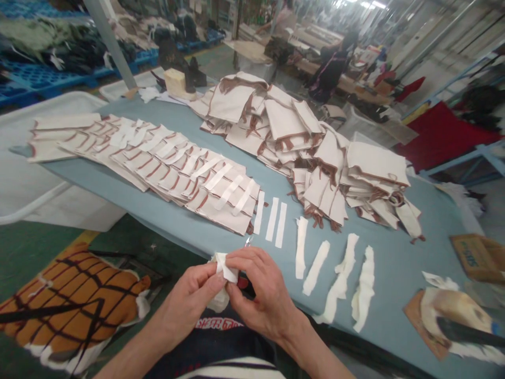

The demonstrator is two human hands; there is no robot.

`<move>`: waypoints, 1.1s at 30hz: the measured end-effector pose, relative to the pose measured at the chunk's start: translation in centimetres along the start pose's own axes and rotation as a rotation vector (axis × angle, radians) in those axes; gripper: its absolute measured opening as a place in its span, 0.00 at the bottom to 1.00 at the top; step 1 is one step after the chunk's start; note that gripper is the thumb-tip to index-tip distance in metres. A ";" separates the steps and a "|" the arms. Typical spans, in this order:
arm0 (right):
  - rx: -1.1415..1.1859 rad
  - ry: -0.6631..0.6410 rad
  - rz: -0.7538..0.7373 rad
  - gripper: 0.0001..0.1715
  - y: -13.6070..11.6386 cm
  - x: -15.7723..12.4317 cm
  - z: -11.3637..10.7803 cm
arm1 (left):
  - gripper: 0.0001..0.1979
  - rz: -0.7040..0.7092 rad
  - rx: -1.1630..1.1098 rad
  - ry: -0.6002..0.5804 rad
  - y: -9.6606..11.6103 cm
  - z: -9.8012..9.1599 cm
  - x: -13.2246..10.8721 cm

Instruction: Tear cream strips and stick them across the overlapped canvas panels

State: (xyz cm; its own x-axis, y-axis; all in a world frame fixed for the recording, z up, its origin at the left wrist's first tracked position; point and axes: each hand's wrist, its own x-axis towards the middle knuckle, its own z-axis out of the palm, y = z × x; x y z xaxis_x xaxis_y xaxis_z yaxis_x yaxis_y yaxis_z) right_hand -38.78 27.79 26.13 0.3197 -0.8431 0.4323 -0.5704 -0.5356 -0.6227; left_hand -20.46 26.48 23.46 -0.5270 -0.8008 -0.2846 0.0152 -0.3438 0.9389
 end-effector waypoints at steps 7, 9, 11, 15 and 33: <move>-0.011 0.063 0.045 0.14 1.1 -1.2 0.8 | 0.26 0.005 0.138 0.035 -1.3 0.6 1.0; -0.019 0.068 0.046 0.14 1.6 -1.6 1.0 | 0.25 -0.011 0.158 0.042 -1.7 0.7 1.3; -0.019 0.072 0.046 0.16 2.0 -2.0 1.3 | 0.25 -0.016 0.177 0.048 -2.0 0.8 1.7; -0.020 0.110 0.058 0.15 2.8 -2.5 1.3 | 0.25 -0.016 0.213 0.038 -2.2 1.2 2.2; 0.680 0.451 0.950 0.27 8.0 -2.6 -3.5 | 0.28 -0.037 0.411 -0.258 -1.2 4.8 3.8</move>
State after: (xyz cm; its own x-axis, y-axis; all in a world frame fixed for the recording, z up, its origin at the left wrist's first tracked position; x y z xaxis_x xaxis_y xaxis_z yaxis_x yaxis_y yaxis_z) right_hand -46.85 25.83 22.30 -0.3674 -0.8898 -0.2707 0.1149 0.2455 -0.9626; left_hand -26.54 26.22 22.22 -0.7152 -0.6262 -0.3105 -0.3168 -0.1056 0.9426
